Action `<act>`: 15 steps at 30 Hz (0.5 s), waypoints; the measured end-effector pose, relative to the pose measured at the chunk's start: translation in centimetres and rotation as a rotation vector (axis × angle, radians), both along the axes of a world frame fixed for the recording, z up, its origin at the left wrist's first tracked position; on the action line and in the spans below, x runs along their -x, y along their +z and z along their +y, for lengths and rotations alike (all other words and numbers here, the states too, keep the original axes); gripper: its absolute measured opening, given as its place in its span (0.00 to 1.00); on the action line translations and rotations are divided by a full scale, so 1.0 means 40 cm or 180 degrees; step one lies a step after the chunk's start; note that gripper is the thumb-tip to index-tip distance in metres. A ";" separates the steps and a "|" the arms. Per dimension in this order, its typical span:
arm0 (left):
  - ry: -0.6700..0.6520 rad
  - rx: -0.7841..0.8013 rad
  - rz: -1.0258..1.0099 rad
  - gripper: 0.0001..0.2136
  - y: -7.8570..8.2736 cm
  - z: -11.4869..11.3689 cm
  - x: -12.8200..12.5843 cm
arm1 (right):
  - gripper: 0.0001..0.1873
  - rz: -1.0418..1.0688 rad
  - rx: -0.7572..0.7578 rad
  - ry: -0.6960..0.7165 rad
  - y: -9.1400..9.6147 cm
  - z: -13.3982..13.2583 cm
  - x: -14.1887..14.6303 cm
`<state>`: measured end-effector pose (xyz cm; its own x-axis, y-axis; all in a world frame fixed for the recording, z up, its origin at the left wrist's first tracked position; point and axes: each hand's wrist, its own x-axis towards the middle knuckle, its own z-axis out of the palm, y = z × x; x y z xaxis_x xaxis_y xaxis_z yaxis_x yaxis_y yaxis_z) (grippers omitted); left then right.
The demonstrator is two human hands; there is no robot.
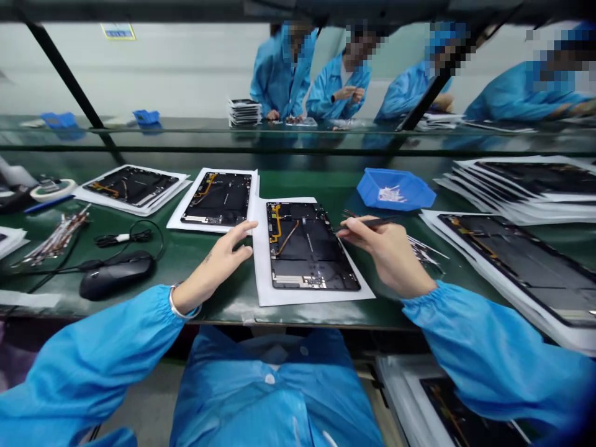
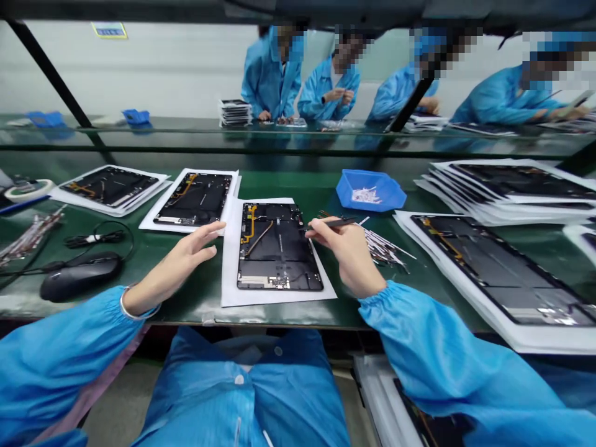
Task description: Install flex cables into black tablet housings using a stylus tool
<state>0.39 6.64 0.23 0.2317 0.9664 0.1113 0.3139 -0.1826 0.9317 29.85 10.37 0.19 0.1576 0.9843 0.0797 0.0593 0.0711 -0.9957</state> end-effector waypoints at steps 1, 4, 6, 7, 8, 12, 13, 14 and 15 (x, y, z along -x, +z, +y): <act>0.0044 0.0291 -0.0342 0.24 0.006 -0.008 -0.009 | 0.11 0.0061 0.0047 0.0033 -0.004 0.014 -0.010; 0.0127 0.0981 -0.1058 0.28 0.029 -0.016 -0.045 | 0.14 0.0357 0.0248 0.0232 -0.015 0.050 -0.012; 0.0213 0.1227 -0.1246 0.31 0.043 -0.006 -0.068 | 0.18 0.0495 0.0289 0.0321 -0.021 0.065 -0.002; 0.0263 0.1288 -0.1259 0.33 0.048 0.003 -0.077 | 0.19 0.0536 0.0277 0.0345 -0.024 0.069 0.002; 0.0307 0.1327 -0.1244 0.34 0.053 0.014 -0.083 | 0.20 0.0577 0.0244 0.0348 -0.027 0.070 0.005; 0.0342 0.1299 -0.1090 0.29 0.060 0.058 -0.099 | 0.22 0.0815 0.0126 0.0315 -0.037 0.067 0.006; 0.0304 0.1226 -0.1018 0.27 0.059 0.067 -0.105 | 0.23 0.0879 0.0122 0.0302 -0.039 0.066 0.004; 0.0263 0.1143 -0.0929 0.25 0.056 0.075 -0.112 | 0.24 0.0940 0.0117 0.0286 -0.041 0.064 0.003; 0.0229 0.1057 -0.0823 0.23 0.051 0.084 -0.122 | 0.25 0.0990 0.0112 0.0278 -0.042 0.064 0.002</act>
